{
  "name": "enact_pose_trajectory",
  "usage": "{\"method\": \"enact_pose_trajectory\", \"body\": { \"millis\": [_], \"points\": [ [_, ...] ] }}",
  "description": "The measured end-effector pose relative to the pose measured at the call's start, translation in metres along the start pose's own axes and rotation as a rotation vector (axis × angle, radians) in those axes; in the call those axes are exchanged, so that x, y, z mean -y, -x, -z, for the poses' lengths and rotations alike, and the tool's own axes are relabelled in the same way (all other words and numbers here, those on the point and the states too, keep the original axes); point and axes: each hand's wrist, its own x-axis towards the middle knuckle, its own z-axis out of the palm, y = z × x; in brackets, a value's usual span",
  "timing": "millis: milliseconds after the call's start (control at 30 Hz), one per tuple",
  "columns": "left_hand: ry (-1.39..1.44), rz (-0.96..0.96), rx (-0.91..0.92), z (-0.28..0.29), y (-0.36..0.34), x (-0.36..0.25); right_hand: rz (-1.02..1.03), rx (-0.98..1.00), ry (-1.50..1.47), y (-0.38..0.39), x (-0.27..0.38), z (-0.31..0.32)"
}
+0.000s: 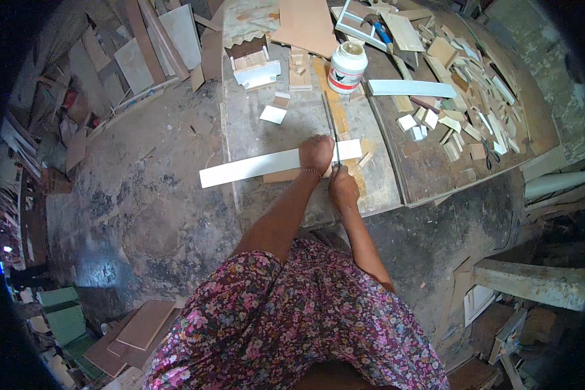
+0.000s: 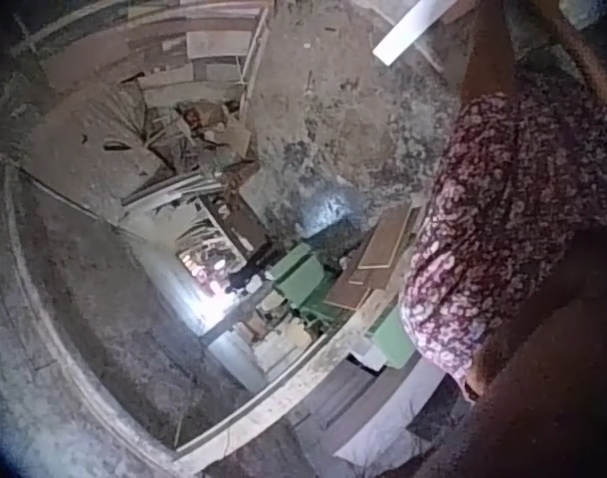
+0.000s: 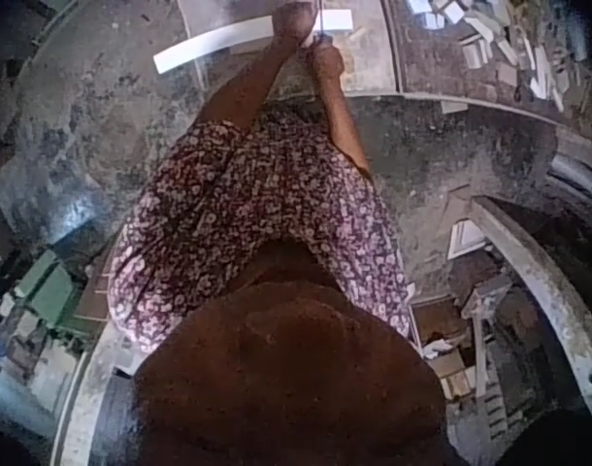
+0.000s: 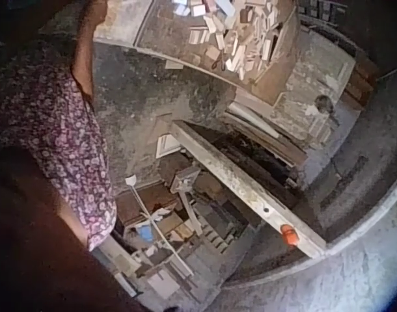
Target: The person saws a piece of wood trim using a hand saw, bracing the wood on a workbench.
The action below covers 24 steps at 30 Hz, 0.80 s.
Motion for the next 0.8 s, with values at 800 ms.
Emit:
{"method": "enact_pose_trajectory", "body": {
  "millis": [800],
  "points": [
    [0.012,0.001,-0.034,-0.0013,0.0009,-0.0001,0.012,-0.02,0.013,-0.0037,0.0009,0.001]
  ]
}}
